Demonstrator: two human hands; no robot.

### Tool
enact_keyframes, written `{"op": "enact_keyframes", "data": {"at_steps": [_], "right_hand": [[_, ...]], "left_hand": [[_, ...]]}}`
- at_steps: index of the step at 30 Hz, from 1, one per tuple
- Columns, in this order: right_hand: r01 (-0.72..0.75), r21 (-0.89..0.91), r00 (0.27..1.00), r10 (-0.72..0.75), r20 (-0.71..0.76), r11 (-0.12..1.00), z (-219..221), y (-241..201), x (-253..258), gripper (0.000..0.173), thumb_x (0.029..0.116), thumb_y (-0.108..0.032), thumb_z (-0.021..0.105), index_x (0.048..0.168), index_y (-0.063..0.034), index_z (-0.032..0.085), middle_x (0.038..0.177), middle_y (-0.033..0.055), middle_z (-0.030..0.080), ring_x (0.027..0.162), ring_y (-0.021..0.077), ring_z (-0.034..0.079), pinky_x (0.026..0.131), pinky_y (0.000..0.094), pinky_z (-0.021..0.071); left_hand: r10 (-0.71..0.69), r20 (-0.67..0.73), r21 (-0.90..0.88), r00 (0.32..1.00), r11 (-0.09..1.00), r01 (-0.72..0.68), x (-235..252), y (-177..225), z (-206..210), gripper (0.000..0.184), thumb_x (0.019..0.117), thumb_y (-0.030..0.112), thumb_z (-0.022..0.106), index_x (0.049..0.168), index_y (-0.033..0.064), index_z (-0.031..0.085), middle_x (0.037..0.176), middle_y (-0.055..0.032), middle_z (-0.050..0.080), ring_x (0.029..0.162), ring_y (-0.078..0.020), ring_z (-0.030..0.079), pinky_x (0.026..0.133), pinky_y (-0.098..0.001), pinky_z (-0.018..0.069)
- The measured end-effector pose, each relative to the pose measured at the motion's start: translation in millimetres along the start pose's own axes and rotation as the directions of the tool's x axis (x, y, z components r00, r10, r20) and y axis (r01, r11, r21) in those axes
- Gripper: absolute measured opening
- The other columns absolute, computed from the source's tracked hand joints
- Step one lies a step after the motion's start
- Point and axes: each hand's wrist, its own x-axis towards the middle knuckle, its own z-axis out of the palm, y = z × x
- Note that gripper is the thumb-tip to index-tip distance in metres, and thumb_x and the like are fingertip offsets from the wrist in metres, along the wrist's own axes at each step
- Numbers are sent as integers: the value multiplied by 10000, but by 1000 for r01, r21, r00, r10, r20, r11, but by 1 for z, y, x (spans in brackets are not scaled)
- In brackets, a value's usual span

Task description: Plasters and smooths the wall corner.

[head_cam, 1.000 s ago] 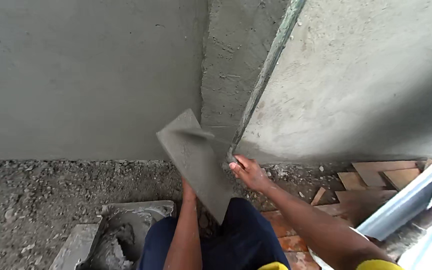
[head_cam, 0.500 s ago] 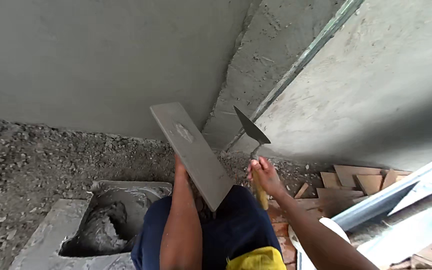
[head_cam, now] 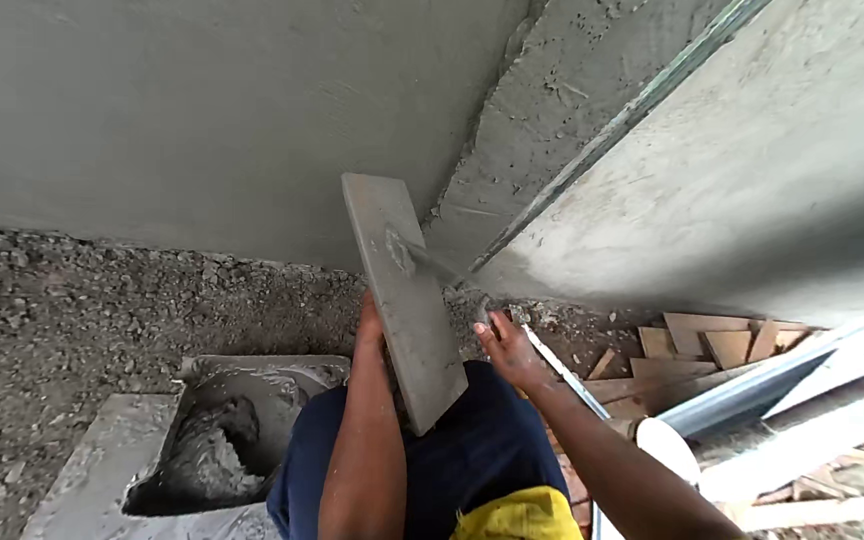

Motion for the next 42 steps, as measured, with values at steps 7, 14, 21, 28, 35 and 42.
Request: {"op": "enact_keyframes", "data": {"at_steps": [7, 14, 21, 28, 35, 42], "right_hand": [[128, 149, 991, -123, -42, 980, 6, -35, 45, 500, 1076, -429, 483, 1240, 22, 625, 788, 54, 684, 655, 131, 675, 635, 347, 609], [-53, 700, 950, 251, -184, 712, 28, -53, 118, 391, 1121, -358, 392, 1190, -18, 572, 740, 79, 625, 583, 189, 650, 555, 356, 610], [136, 351, 985, -90, -146, 926, 20, -32, 34, 452, 1068, -393, 494, 1157, 32, 621, 773, 44, 666, 640, 132, 656, 607, 339, 598], [207, 75, 978, -208, 15, 975, 2, -6, 30, 565, 1057, -528, 480, 1212, -16, 663, 787, 81, 687, 655, 147, 661, 635, 376, 589], [-111, 772, 957, 277, -87, 626, 34, -35, 116, 390, 1122, -340, 397, 1224, -6, 571, 739, 80, 616, 574, 186, 634, 549, 344, 599], [58, 470, 998, -50, -31, 880, 20, -15, 36, 486, 1058, -453, 494, 1184, -4, 630, 792, 53, 662, 650, 146, 649, 622, 354, 590]], "left_hand": [[136, 54, -34, 989, 990, -134, -16, 14, -3, 487, 1118, 278, 176, 1398, 0, 461, 1148, -63, 659, 1003, -29, 631, 904, -250, 548], [197, -66, -50, 978, 978, -201, -22, 10, -15, 436, 1112, 218, 197, 1421, -5, 409, 1154, -43, 643, 1000, 10, 624, 891, -198, 545], [94, -192, -18, 977, 995, -99, -13, 15, -16, 469, 1125, 220, 179, 1502, -8, 339, 1334, -146, 564, 1126, -53, 582, 957, -230, 505], [97, -119, -13, 988, 995, -99, -29, 23, -7, 486, 1128, 280, 183, 1466, 17, 413, 1291, -102, 602, 1105, -53, 592, 959, -257, 510], [270, -138, 116, 953, 960, -256, -27, 18, -14, 434, 1109, 185, 238, 1451, -42, 379, 1239, -124, 607, 1070, -43, 607, 945, -231, 524], [273, -238, 115, 932, 961, -252, -11, 9, -25, 428, 1099, 179, 269, 1467, -20, 361, 1271, -135, 587, 1094, -65, 595, 947, -249, 520]]}}
